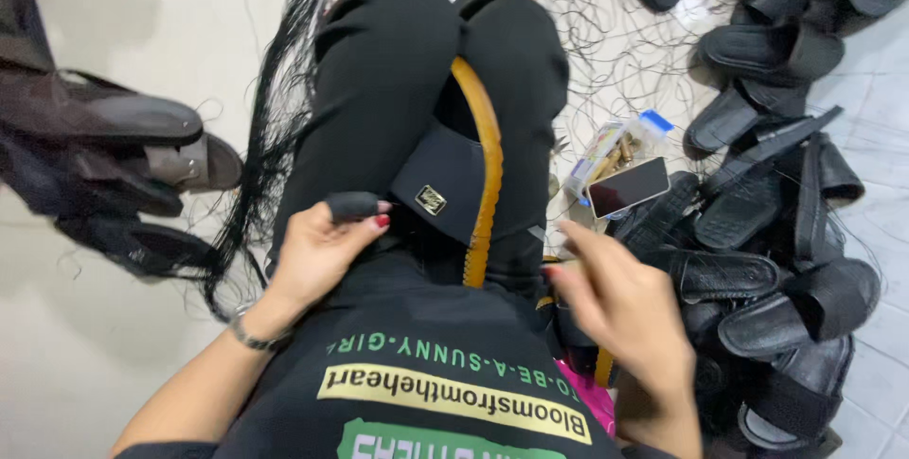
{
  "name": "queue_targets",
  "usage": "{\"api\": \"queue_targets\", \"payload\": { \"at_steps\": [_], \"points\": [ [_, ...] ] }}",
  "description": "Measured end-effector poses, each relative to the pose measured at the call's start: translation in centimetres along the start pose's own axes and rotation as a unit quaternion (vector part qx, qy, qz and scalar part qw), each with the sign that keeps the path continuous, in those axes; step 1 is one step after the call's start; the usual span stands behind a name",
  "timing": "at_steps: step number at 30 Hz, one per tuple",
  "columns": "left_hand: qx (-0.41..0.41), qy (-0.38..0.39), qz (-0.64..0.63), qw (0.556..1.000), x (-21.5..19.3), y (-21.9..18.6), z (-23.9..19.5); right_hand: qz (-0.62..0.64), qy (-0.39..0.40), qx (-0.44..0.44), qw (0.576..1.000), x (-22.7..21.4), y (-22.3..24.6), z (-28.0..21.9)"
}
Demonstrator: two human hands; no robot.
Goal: The person sits on the floor and sews a black slip-on shoe with a yellow sole using a needle and thread. They repeatedly push the needle through the shoe's upper and pull the thread to secure it, occasionally adjusting the shoe's position on their lap.
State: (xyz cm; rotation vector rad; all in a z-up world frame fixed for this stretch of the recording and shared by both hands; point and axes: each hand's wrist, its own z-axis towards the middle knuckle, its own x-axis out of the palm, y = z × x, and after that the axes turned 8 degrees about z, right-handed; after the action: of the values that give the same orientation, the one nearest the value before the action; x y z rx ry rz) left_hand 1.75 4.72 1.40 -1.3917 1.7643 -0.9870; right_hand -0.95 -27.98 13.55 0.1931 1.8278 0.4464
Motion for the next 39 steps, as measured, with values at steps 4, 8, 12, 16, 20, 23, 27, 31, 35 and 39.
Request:
{"api": "queue_targets", "payload": {
  "at_steps": [4,8,12,16,20,23,27,31,35,39],
  "points": [
    [0.069,-0.066,0.384,0.918,-3.5,-2.2,-1.0,0.003,-0.011,-0.1,0.995,2.7,-0.1,1.0],
    [0.283,-0.095,0.516,0.803,-2.4,-5.5,-1.0,-0.002,-0.007,-0.13,0.992,2.7,0.5,1.6],
    [0.332,0.008,0.435,0.837,1.5,-5.5,0.7,-0.029,0.003,-0.145,0.989,2.6,1.1,2.4],
    [0.418,0.013,0.445,0.792,4.5,-2.9,3.1,-0.104,0.023,-0.148,0.983,1.6,2.2,2.8],
    [0.436,0.0,0.419,0.796,5.5,-2.6,3.5,-0.201,0.037,-0.129,0.97,2.6,3.2,2.2],
    [0.451,-0.021,0.396,0.8,5.4,-2.4,3.8,-0.203,0.061,-0.135,0.968,3.5,3.2,2.9],
    [0.466,-0.025,0.383,0.797,5.1,-2.4,3.8,-0.08,0.042,-0.152,0.984,2.0,2.4,3.7],
    [0.476,-0.019,0.359,0.803,5.3,-2.0,4.3,-0.104,0.063,-0.149,0.981,1.9,3.2,3.9],
    [0.471,-0.014,0.374,0.799,4.7,-1.6,3.4,-0.114,0.055,-0.158,0.979,2.8,3.5,5.1],
    [0.328,-0.023,0.271,0.905,2.0,0.0,-1.3,-0.144,0.044,-0.134,0.979,3.7,3.1,4.1]
  ]
}}
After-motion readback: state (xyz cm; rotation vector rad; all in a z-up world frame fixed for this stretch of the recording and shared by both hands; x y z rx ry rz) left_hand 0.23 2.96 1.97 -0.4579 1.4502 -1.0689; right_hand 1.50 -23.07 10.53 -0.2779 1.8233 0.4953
